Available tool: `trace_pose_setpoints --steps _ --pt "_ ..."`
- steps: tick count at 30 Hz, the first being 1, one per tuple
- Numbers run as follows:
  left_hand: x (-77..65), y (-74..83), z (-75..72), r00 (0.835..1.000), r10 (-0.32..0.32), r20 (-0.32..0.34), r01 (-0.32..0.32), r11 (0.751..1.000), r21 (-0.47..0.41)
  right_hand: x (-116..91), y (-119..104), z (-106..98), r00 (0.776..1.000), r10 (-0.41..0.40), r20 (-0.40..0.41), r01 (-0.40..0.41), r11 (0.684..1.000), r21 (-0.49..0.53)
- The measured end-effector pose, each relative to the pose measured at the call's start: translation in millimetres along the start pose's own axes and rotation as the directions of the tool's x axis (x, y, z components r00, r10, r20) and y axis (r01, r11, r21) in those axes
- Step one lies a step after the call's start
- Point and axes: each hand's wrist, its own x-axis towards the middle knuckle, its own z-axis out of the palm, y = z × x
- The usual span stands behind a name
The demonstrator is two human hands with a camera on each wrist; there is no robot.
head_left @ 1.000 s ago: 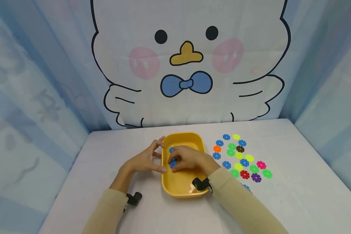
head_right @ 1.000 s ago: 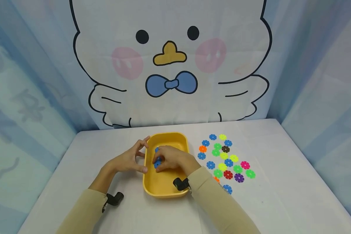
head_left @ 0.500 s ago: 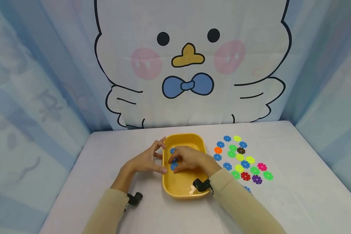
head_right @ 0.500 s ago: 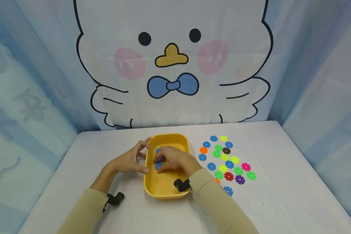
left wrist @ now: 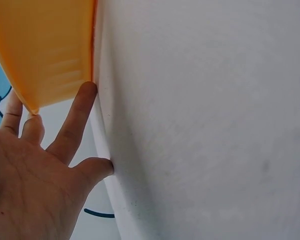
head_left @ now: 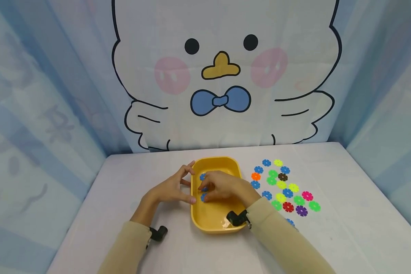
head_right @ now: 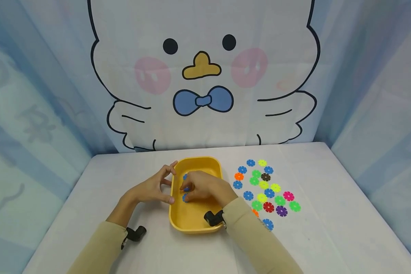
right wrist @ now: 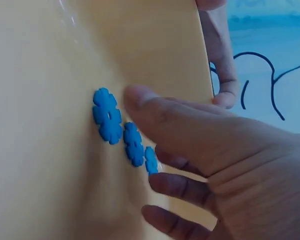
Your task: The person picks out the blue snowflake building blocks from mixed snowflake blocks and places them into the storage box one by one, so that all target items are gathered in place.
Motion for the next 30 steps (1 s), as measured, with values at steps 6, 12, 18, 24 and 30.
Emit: trace_pose_setpoints --steps 6,12,18,24,30 --pt "1.5 0.3 4.6 1.0 -0.007 0.003 0.007 1.0 0.0 -17 -13 -18 0.999 0.049 -0.018 -0.049 0.999 0.013" --pt "-1.6 0.5 2.6 0.998 -0.051 -0.034 0.054 0.993 0.101 -40 -23 -40 0.997 0.006 -0.072 -0.011 0.997 -0.073" --pt "3.2 2.7 2.2 0.998 -0.051 -0.04 0.056 0.99 0.126 -69 -17 -58 0.994 0.042 -0.103 -0.055 0.991 -0.124" --pt "4.6 6.6 1.4 0.996 -0.056 -0.074 0.064 0.993 0.1 -92 -6 -61 0.981 0.039 -0.19 -0.057 0.994 -0.091" --pt "1.4 6.0 3.9 0.994 -0.089 -0.071 0.095 0.991 0.092 -110 7 -54 0.965 0.0 -0.263 -0.016 0.998 -0.058"
